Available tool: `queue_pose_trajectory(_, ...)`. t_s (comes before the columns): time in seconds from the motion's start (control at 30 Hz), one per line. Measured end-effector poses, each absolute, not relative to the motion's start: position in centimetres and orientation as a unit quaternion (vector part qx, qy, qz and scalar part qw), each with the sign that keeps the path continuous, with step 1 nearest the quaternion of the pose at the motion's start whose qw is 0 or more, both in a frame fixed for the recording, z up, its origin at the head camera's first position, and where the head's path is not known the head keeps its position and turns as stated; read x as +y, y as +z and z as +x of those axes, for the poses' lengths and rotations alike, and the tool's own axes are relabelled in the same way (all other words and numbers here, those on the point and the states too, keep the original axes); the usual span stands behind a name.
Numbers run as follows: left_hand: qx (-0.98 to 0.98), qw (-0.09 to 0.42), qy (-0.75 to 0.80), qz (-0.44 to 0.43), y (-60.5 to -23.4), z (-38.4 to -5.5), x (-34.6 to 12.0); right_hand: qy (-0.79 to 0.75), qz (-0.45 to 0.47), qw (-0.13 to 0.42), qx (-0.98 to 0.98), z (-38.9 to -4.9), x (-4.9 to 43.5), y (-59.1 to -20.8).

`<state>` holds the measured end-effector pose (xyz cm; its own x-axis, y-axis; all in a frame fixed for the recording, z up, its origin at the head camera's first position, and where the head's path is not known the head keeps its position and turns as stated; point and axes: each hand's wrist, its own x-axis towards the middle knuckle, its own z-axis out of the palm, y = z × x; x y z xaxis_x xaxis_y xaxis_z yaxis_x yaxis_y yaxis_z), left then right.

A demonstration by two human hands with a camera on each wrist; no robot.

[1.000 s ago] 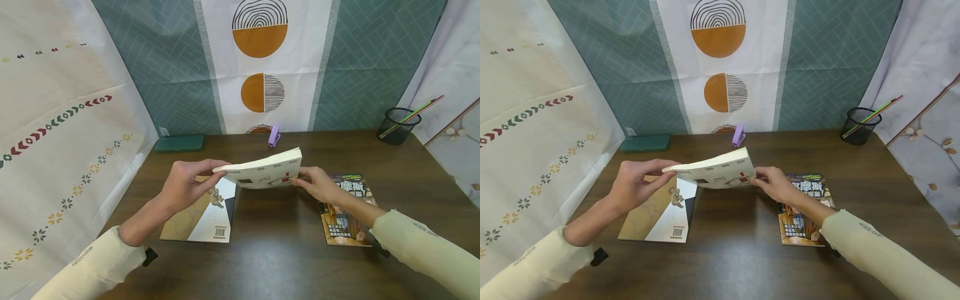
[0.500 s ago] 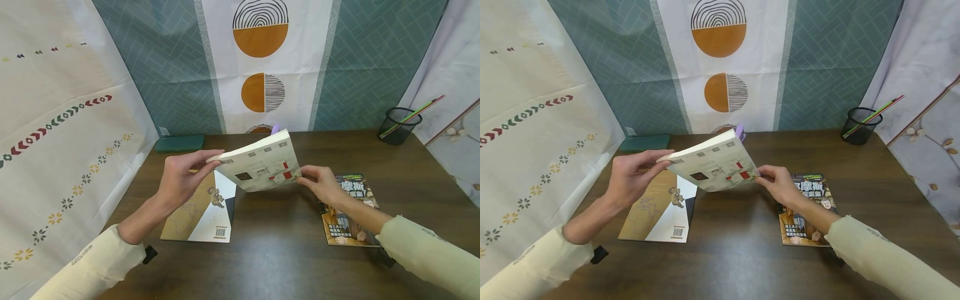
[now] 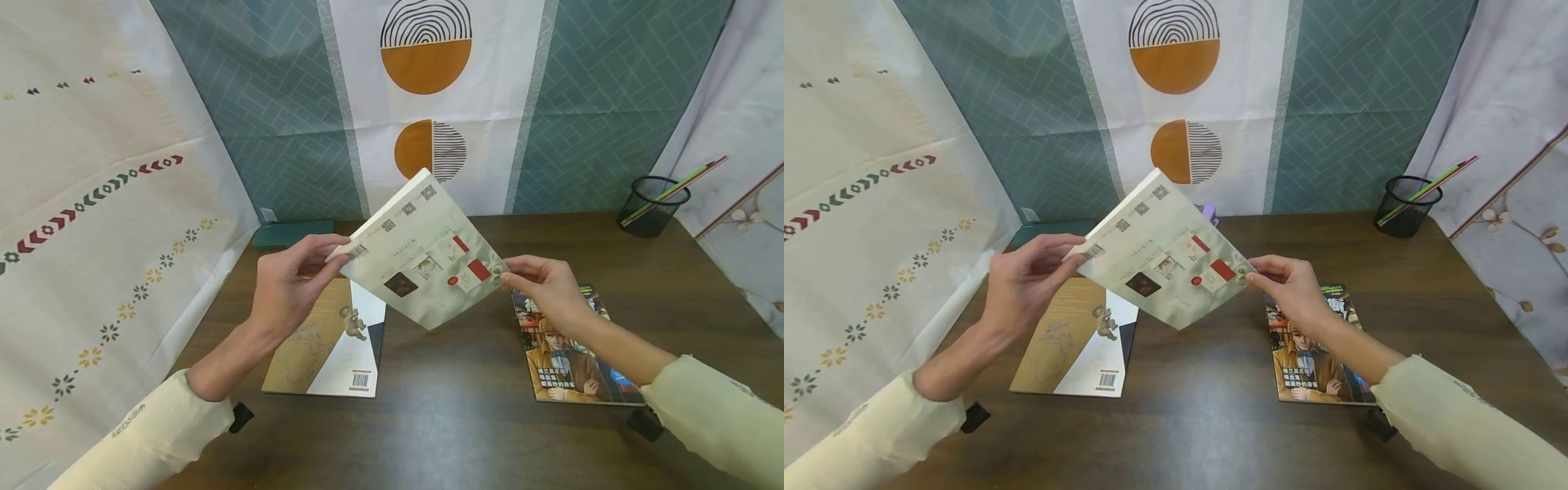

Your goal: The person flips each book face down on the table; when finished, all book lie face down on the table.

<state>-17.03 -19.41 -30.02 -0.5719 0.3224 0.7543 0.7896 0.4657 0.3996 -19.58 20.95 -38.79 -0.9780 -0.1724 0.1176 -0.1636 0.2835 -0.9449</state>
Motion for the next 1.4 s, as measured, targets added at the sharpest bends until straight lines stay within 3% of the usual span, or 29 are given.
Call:
queue_pose_trajectory(0.3,-0.811,0.284,-0.403,-0.316,-31.1,-16.8,-19.9,-0.664,-0.086,0.011,0.742,-19.5,21.4,-37.2)
queue_pose_trajectory(0.67,-0.836,0.203,-0.442,-0.254,-32.3,-16.0,-20.2,-0.729,-0.094,0.028,0.677,-19.6,22.2,-35.4)
queue_pose_trajectory(1.03,-0.843,0.138,-0.444,-0.271,-34.3,-14.3,-19.9,-0.664,-0.086,-0.008,0.743,-20.6,22.6,-32.9)
queue_pose_trajectory(1.4,-0.841,0.075,-0.483,-0.231,-36.8,-12.2,-18.6,-0.589,-0.078,-0.016,0.804,-22.1,21.8,-31.9)
